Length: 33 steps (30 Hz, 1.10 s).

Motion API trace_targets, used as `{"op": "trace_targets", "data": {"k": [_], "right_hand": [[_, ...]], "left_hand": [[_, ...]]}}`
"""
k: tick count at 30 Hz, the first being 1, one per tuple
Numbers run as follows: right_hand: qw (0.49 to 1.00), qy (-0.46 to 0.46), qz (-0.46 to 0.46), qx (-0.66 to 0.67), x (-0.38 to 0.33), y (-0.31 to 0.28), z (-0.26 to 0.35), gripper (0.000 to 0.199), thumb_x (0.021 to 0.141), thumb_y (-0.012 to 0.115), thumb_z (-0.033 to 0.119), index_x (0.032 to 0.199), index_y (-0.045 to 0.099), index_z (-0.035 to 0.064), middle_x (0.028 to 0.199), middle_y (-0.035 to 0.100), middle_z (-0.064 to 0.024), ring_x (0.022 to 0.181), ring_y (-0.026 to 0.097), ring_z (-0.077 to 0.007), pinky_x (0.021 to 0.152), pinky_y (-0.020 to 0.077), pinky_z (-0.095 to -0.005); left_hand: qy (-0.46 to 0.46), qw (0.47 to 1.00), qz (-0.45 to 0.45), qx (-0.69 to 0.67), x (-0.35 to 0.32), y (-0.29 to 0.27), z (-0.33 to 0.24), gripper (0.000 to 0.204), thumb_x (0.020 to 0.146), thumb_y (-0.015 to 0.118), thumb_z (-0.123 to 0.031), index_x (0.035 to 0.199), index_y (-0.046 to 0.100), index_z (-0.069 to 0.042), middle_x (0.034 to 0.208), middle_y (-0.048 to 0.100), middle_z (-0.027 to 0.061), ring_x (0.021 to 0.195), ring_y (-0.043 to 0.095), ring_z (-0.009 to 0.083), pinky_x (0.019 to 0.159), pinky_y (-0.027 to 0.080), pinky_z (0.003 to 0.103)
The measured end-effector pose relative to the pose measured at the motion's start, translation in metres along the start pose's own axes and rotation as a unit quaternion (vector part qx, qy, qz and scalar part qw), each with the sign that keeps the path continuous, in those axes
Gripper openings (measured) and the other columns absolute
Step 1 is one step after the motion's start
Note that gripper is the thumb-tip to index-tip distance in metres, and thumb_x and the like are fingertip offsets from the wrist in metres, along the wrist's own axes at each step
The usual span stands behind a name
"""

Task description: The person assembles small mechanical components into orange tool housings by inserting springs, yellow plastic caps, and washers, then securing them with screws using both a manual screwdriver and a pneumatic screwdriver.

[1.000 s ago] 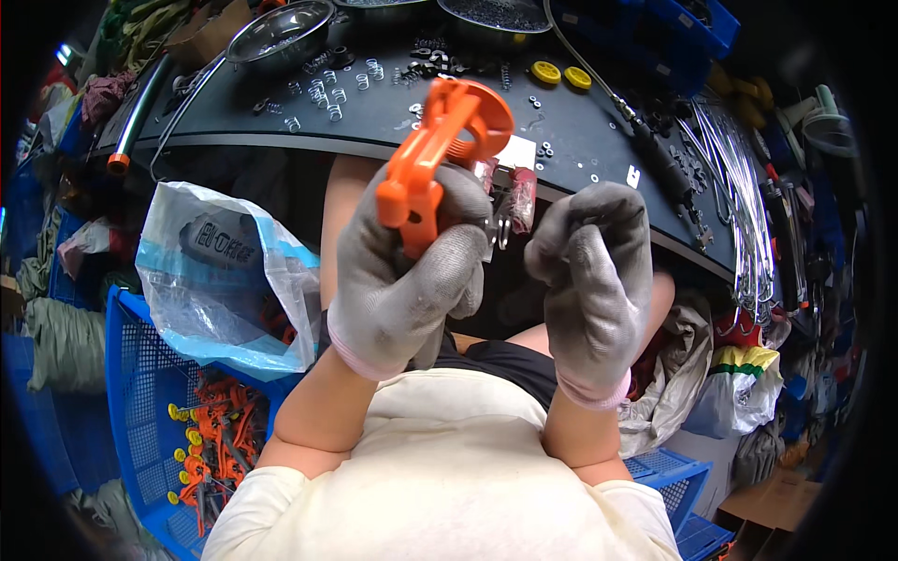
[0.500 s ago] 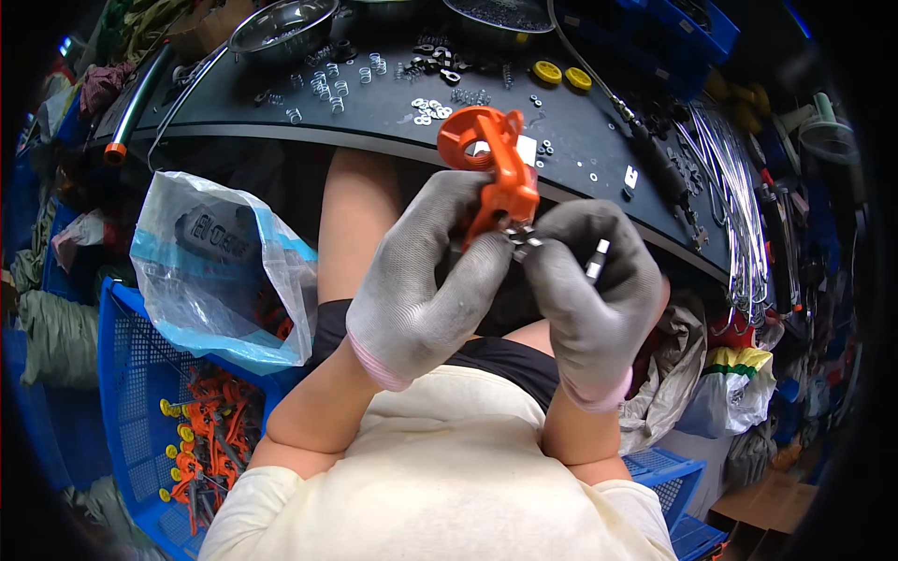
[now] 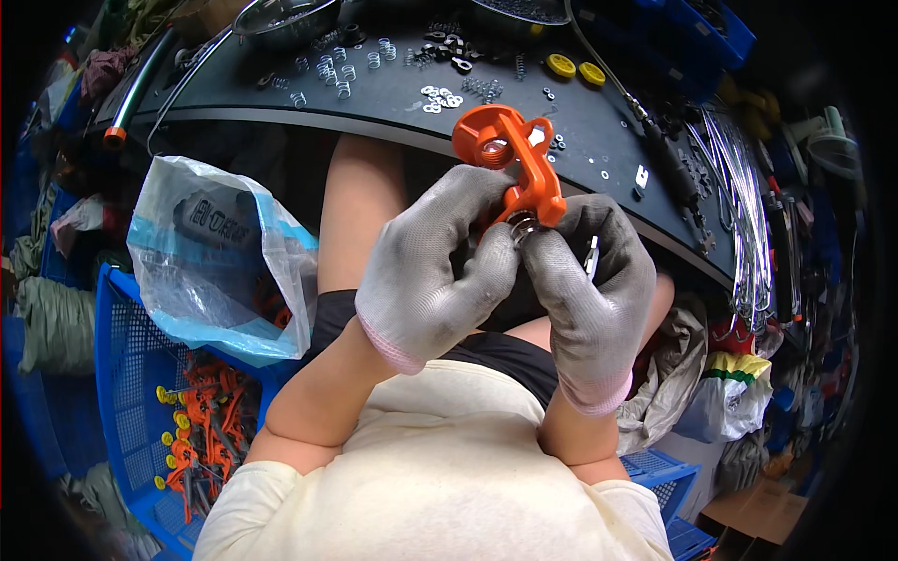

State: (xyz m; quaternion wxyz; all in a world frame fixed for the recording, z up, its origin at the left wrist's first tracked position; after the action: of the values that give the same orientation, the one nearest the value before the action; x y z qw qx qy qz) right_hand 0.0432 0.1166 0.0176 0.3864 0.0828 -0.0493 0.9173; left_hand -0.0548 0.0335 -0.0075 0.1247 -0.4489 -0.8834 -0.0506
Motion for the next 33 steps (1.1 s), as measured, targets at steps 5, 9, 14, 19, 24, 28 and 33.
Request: {"op": "trace_targets", "data": {"k": [5, 9, 14, 19, 24, 28, 33], "right_hand": [[0.981, 0.009, 0.060, 0.183, -0.005, -0.010, -0.009, 0.022, 0.090, 0.044, 0.018, 0.106, 0.050, 0.0033, 0.080, 0.056, -0.0051, 0.065, 0.043, -0.0067, 0.057, 0.0340, -0.0195], [0.966, -0.033, -0.004, 0.255, -0.007, -0.002, -0.007, 0.017, 0.092, 0.046, 0.006, 0.108, 0.051, 0.0027, 0.087, 0.058, -0.0065, 0.071, 0.051, -0.0093, 0.065, 0.0421, -0.0209], [0.962, 0.027, 0.009, 0.272, -0.016, 0.019, -0.024, 0.034, 0.087, 0.066, 0.000, 0.120, 0.055, -0.0007, 0.097, 0.063, -0.0047, 0.089, 0.061, -0.0093, 0.082, 0.0506, -0.0244], [0.957, 0.184, 0.010, 0.225, -0.008, 0.016, -0.039, 0.031, 0.086, 0.070, 0.015, 0.105, 0.052, -0.0012, 0.092, 0.065, -0.0105, 0.069, 0.062, -0.0101, 0.061, 0.0508, -0.0213], [0.940, 0.214, 0.040, 0.263, -0.009, 0.018, -0.044, 0.032, 0.087, 0.069, 0.017, 0.106, 0.051, -0.0004, 0.086, 0.065, -0.0078, 0.063, 0.061, -0.0092, 0.053, 0.0487, -0.0200], [0.947, 0.193, 0.089, 0.242, -0.026, 0.029, -0.044, 0.021, 0.087, 0.065, 0.011, 0.102, 0.051, 0.0045, 0.082, 0.061, -0.0048, 0.064, 0.061, -0.0124, 0.046, 0.0492, -0.0249], [0.776, 0.401, 0.447, 0.194, -0.140, 0.062, -0.070, 0.034, 0.080, 0.076, 0.015, 0.106, 0.065, -0.0046, 0.101, 0.067, -0.0077, 0.089, 0.061, -0.0106, 0.077, 0.0490, -0.0247]], "left_hand": [[-0.073, 0.991, -0.002, -0.109, -0.001, 0.001, 0.010, 0.027, 0.093, 0.048, -0.014, 0.115, 0.054, 0.001, 0.096, 0.060, 0.0042, 0.062, 0.052, 0.0034, 0.056, 0.044, 0.018], [-0.065, 0.992, -0.006, -0.105, 0.003, -0.003, 0.009, 0.026, 0.094, 0.048, -0.016, 0.114, 0.054, 0.000, 0.097, 0.061, 0.0050, 0.056, 0.052, 0.0043, 0.052, 0.042, 0.018], [-0.046, 0.991, -0.006, -0.124, 0.006, -0.003, 0.016, 0.027, 0.094, 0.049, -0.016, 0.115, 0.055, 0.000, 0.098, 0.061, 0.0039, 0.078, 0.058, 0.0050, 0.072, 0.049, 0.020], [-0.057, 0.997, -0.004, -0.045, 0.005, -0.012, 0.012, 0.028, 0.094, 0.049, -0.014, 0.117, 0.054, 0.002, 0.098, 0.062, 0.0032, 0.088, 0.058, 0.0051, 0.079, 0.048, 0.021], [-0.061, 0.998, 0.004, -0.021, 0.005, -0.014, 0.013, 0.028, 0.094, 0.050, -0.012, 0.117, 0.055, 0.001, 0.097, 0.061, 0.0024, 0.081, 0.056, 0.0025, 0.069, 0.048, 0.019], [-0.082, 0.994, -0.021, -0.068, 0.004, -0.017, 0.015, 0.025, 0.094, 0.050, -0.014, 0.114, 0.056, 0.000, 0.094, 0.061, 0.0030, 0.063, 0.054, 0.0018, 0.055, 0.044, 0.017], [-0.105, 0.988, -0.051, -0.104, -0.001, -0.024, 0.018, 0.024, 0.093, 0.049, -0.016, 0.109, 0.058, 0.000, 0.093, 0.060, 0.0038, 0.053, 0.054, 0.0034, 0.048, 0.042, 0.018]]}}
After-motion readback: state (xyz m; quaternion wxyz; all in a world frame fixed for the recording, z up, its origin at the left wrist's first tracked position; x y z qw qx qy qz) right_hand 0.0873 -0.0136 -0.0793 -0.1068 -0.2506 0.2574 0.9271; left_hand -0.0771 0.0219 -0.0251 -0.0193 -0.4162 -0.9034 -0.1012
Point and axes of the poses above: each hand's wrist, its own x-axis towards the middle knuckle, its own y-axis out of the palm, z = x × y, the point moved 9 cm from there along x, towards the middle knuckle
